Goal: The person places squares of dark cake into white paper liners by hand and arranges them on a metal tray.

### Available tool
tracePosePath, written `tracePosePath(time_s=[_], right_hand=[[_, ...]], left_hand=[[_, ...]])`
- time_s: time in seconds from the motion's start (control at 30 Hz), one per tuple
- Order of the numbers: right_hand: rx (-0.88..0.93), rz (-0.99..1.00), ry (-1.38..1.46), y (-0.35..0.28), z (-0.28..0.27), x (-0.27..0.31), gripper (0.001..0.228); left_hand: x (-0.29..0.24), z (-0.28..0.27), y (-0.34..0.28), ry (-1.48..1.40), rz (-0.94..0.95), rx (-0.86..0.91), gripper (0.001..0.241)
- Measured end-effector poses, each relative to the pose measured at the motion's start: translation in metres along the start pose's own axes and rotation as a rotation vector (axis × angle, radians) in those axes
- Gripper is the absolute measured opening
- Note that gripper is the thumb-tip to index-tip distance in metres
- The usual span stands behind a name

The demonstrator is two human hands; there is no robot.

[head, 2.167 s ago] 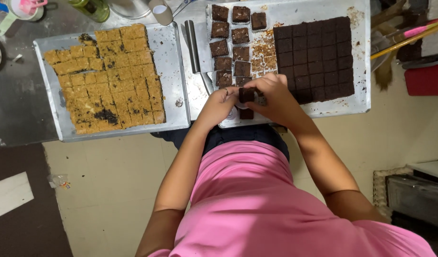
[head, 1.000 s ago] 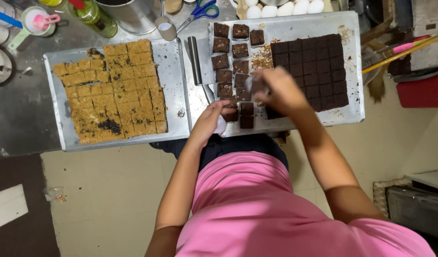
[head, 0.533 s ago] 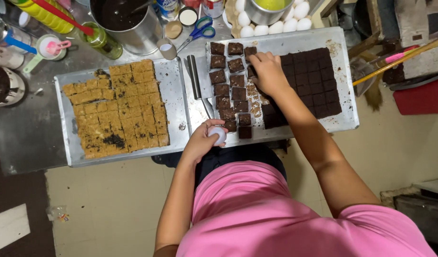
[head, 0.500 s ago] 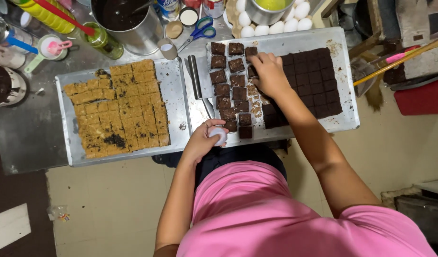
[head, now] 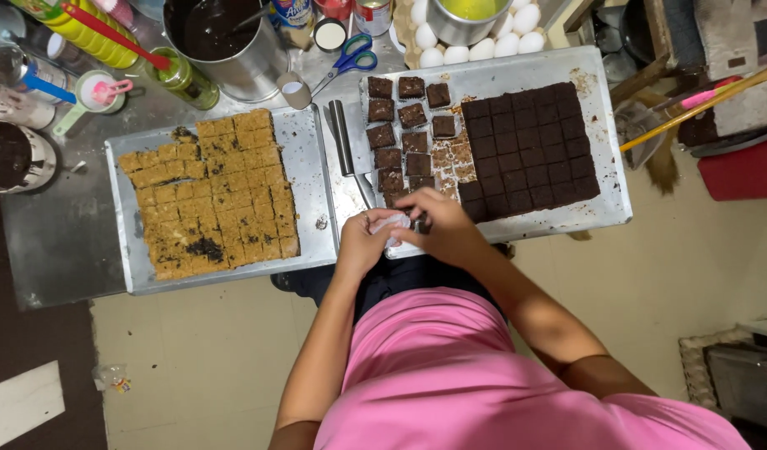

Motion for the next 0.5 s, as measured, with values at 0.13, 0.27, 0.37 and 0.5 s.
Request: tracePosePath(time_s=[0.13, 0.27, 0.37, 0.5], right_hand=[[-0.105, -0.026, 0.036, -0.01, 0.017, -0.019, 0.039], [-0.142, 0.254, 0.337, -0.021, 0.032, -0.063, 0.028], [-0.151, 0.349, 0.4, -0.023, 0.03, -0.065, 0.023], [-0.203, 0.259, 0.291, -0.018, 0.017, -0.05, 0.013]], left_hand=[[-0.002, 0.004, -0.001, 0.013, 0.032, -0.068, 0.016], [-0.019, 0.01, -0.011, 0.161, 0.045, -0.176, 0.013], [-0.011, 0.01, -0.006, 0.245, 0.141, -0.215, 0.012], [0.013, 0.013, 0.004, -0.084, 0.052, -0.032, 0.015]])
Point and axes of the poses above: each hand's wrist, its own y-axis towards the middle knuckle, its own z-axis out of the palm, x = y × z, the point moved 6 cm from there along y, towards the middle knuckle, and after that the axes turned 10 degrees about -z, right-handed, at the moved point
